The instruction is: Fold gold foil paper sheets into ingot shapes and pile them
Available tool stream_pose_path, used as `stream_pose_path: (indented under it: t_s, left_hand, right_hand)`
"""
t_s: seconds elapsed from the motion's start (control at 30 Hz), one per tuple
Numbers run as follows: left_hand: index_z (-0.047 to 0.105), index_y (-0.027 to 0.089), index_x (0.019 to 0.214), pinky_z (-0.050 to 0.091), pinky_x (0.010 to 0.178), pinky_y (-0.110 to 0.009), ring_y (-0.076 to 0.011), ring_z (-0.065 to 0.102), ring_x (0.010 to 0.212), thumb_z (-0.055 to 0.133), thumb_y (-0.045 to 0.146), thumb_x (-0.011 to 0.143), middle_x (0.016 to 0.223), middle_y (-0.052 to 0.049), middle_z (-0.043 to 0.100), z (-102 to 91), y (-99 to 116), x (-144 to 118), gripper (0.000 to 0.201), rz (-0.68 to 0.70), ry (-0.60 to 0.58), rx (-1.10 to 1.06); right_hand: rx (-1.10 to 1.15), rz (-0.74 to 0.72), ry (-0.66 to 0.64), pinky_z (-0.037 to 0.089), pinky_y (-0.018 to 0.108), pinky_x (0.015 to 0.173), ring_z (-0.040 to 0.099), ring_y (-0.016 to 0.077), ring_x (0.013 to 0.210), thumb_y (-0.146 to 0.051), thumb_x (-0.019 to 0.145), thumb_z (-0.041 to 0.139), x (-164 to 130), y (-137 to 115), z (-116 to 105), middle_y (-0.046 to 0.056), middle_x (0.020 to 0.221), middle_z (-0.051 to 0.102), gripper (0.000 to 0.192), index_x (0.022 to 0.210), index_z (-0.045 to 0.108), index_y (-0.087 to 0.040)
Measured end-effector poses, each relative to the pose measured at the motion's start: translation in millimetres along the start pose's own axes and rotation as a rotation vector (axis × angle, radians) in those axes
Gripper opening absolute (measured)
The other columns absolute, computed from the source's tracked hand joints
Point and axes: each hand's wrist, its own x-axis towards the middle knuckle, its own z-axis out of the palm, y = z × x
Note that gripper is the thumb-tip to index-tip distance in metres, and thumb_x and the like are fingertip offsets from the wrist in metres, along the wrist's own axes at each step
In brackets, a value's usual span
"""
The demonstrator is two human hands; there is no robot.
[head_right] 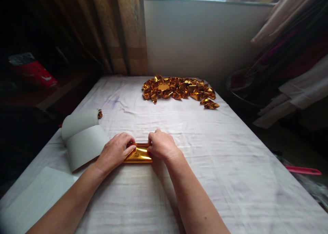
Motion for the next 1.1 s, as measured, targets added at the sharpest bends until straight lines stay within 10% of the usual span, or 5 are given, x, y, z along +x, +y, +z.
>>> stream_pose_path:
  t_s: [0.47, 0.63, 0.83, 1.1]
  left_hand:
    - [0.065, 0.023, 0.085, 0.043, 0.084, -0.032, -0.0212, 0.057, 0.094, 0.063, 0.033, 0.082, 0.091, -0.002, 0.064, 2.9, -9, 3, 0.01, 0.025, -0.04, -0.119]
    - [0.063, 0.022, 0.075, 0.043, 0.08, -0.031, -0.0192, 0.059, 0.086, 0.057, 0.035, 0.082, 0.084, -0.001, 0.066, 3.6, -13, 7, 0.015, 0.001, -0.031, -0.266]
    - [0.066, 0.023, 0.074, 0.044, 0.073, -0.028, -0.0178, 0.062, 0.079, 0.057, 0.039, 0.08, 0.079, 0.001, 0.069, 2.4, -13, 7, 0.019, -0.049, 0.001, -0.354]
    - [0.07, 0.023, 0.084, 0.045, 0.07, -0.027, -0.0178, 0.064, 0.076, 0.053, 0.043, 0.08, 0.081, 0.001, 0.072, 0.7, -13, 7, 0.026, -0.148, -0.016, -0.448]
  right_hand:
    - [0.244, -0.056, -0.183, 0.032, 0.023, 0.055, 0.055, 0.0124, 0.064, -0.02, 0.071, 0.064, 3, 2, -14, -0.002, 0.07, 0.066, 0.007, 0.075, 0.068, -0.021]
    - [0.533, -0.04, -0.178, 0.036, 0.02, 0.057, 0.055, 0.0104, 0.062, -0.017, 0.071, 0.065, 7, 12, -8, -0.003, 0.075, 0.067, 0.04, 0.111, 0.062, -0.019]
    - [0.713, -0.067, -0.219, 0.033, 0.02, 0.051, 0.048, 0.0085, 0.055, -0.025, 0.075, 0.061, 13, 23, -2, -0.004, 0.062, 0.058, 0.009, 0.074, 0.064, -0.017]
    - [0.9, -0.075, -0.214, 0.036, 0.02, 0.053, 0.051, 0.009, 0.055, -0.028, 0.073, 0.061, 19, 32, 9, -0.003, 0.061, 0.06, 0.012, 0.074, 0.065, -0.016]
